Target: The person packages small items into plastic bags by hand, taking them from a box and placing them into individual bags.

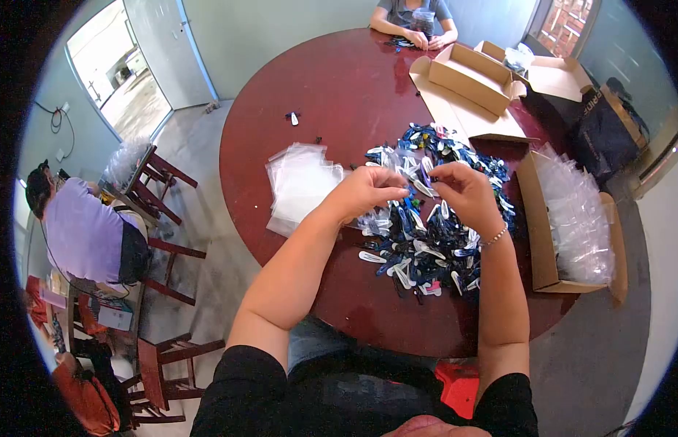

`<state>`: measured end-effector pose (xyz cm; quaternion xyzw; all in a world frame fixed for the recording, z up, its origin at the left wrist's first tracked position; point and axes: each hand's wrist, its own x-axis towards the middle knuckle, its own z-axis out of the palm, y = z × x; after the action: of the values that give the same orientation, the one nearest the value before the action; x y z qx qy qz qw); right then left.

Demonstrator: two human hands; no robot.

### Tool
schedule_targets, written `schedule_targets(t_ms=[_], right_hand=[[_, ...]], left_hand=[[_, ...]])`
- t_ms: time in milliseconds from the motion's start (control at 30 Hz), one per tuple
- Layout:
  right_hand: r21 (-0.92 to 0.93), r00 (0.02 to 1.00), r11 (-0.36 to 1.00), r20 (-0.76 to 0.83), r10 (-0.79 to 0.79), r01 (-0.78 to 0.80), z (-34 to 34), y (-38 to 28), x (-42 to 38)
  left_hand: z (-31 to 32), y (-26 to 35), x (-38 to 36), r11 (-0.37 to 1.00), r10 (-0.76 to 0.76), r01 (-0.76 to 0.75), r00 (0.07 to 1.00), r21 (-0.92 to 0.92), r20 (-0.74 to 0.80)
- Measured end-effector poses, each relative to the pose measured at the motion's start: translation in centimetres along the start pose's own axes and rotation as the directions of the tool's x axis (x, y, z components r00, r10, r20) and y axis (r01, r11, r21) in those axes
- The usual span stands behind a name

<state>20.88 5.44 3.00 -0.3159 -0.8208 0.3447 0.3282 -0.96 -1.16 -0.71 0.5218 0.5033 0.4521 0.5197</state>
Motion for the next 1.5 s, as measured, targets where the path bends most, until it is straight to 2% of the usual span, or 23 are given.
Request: schedule_targets(t_ms=[67,100,167,200,267,400,467,533,600,633,667,700,767,833,933,1000,1133,1233,1300,1333,1400,1433,1500], right_hand=[[0.278,0.998,0.960,0.065,0.003,-0.021,0.0,-1.5,-0.3],[0.277,0.998,0.960,0.065,0.005,-0.023,-0.1,-1.9,-0.4],[0.344,0.976,0.931,0.210,0.051,-0.122,-0.2,-2.4,-0.4],[0.344,0.976,0.931,0.211,0.051,-0.123,-0.1,-2.3,-0.3],[0.429,0.948,0.880,0.311,0.068,-0.204,0.0,-1.9,-0.2],[0.501,0.966,0.847,0.252,0.053,-0.177,-0.2,-1.6,-0.3],[0.546,0.984,0.831,0.176,0.015,-0.110,-0.9,-2.1,-0.4],[0.552,0.981,0.829,0.194,-0.020,-0.092,-1.2,-3.1,-0.7],[0.243,0.996,0.970,0.072,-0.048,0.029,-0.8,-4.0,-1.0],[0.243,0.996,0.970,0.072,-0.046,0.028,-0.6,-3.9,-0.8],[-0.029,0.971,0.971,-0.021,-0.239,0.239,-0.3,-3.5,-0.5],[-0.312,0.897,0.861,-0.055,-0.439,0.402,0.0,-3.2,-0.3],[-0.319,0.892,0.851,-0.033,-0.451,0.418,0.4,-2.8,-0.4],[-0.325,0.887,0.840,-0.009,-0.463,0.435,0.5,-2.8,-0.4],[-0.357,0.923,0.856,0.055,-0.381,0.375,0.5,-2.9,-0.6],[-0.332,0.946,0.892,0.007,-0.323,0.307,0.7,-3.1,-0.7],[-0.233,0.930,0.910,-0.055,-0.364,0.342,0.6,-2.8,-0.5],[-0.223,0.949,0.941,-0.128,-0.289,0.256,0.2,-2.6,-0.2],[-0.121,0.958,0.986,-0.247,-0.142,0.115,0.2,-1.5,-0.1],[-0.121,0.958,0.986,-0.247,-0.142,0.115,0.2,-0.7,0.0],[-0.339,0.985,0.936,-0.107,-0.134,0.091,0.3,1.4,0.2],[-0.339,0.985,0.937,-0.108,-0.134,0.090,0.6,2.5,0.2],[-0.553,0.997,0.831,0.003,-0.072,0.062,1.3,3.8,0.1]], left_hand=[[0.1,0.1,0.0,1.000,-0.010,0.011,0.998,-0.020,0.067],[0.0,-0.2,0.1,1.000,-0.011,0.012,0.998,-0.021,0.068],[0.0,-0.7,0.4,0.998,0.061,-0.059,0.985,-0.022,0.161],[0.0,-0.8,0.4,0.998,0.061,-0.058,0.985,-0.023,0.161],[0.0,-0.8,0.3,0.996,0.077,-0.087,0.971,0.034,0.225],[0.2,-0.4,0.1,0.999,0.032,-0.036,0.972,0.013,0.235],[0.2,0.0,0.0,0.999,-0.047,0.045,0.981,0.012,0.186],[0.2,-0.2,0.0,0.999,-0.046,0.047,0.983,-0.004,0.178],[0.2,-0.2,0.0,0.999,-0.045,0.049,0.984,-0.020,0.171],[0.1,-0.2,-0.1,0.999,-0.042,0.047,0.976,-0.021,0.214],[0.1,-0.1,-0.1,0.999,-0.038,0.046,0.966,-0.023,0.257],[0.1,0.0,-0.2,0.999,-0.038,0.046,0.965,-0.023,0.258],[0.0,0.4,-0.3,0.996,-0.084,0.091,0.936,-0.003,0.341],[-0.1,0.8,-0.6,0.995,-0.095,0.104,0.934,-0.008,0.345],[-0.1,0.8,-0.5,0.994,-0.100,0.106,0.931,0.002,0.352],[0.0,0.7,-0.5,0.995,-0.094,0.095,0.930,0.015,0.355],[0.2,0.6,-0.6,0.993,-0.105,0.115,0.946,-0.015,0.308],[0.2,0.5,-0.5,0.994,-0.088,0.103,0.960,-0.044,0.265],[0.1,0.5,-0.4,0.992,-0.086,0.104,0.969,-0.068,0.231],[-0.1,0.4,-0.3,0.992,-0.061,0.081,0.979,-0.097,0.195],[-0.1,0.6,-0.4,0.991,-0.037,0.057,0.986,-0.124,0.160],[0.0,0.8,-0.5,0.985,-0.045,0.063,0.992,-0.160,0.115],[0.0,0.9,-0.4,0.978,-0.056,0.069,0.996,-0.196,0.072]])
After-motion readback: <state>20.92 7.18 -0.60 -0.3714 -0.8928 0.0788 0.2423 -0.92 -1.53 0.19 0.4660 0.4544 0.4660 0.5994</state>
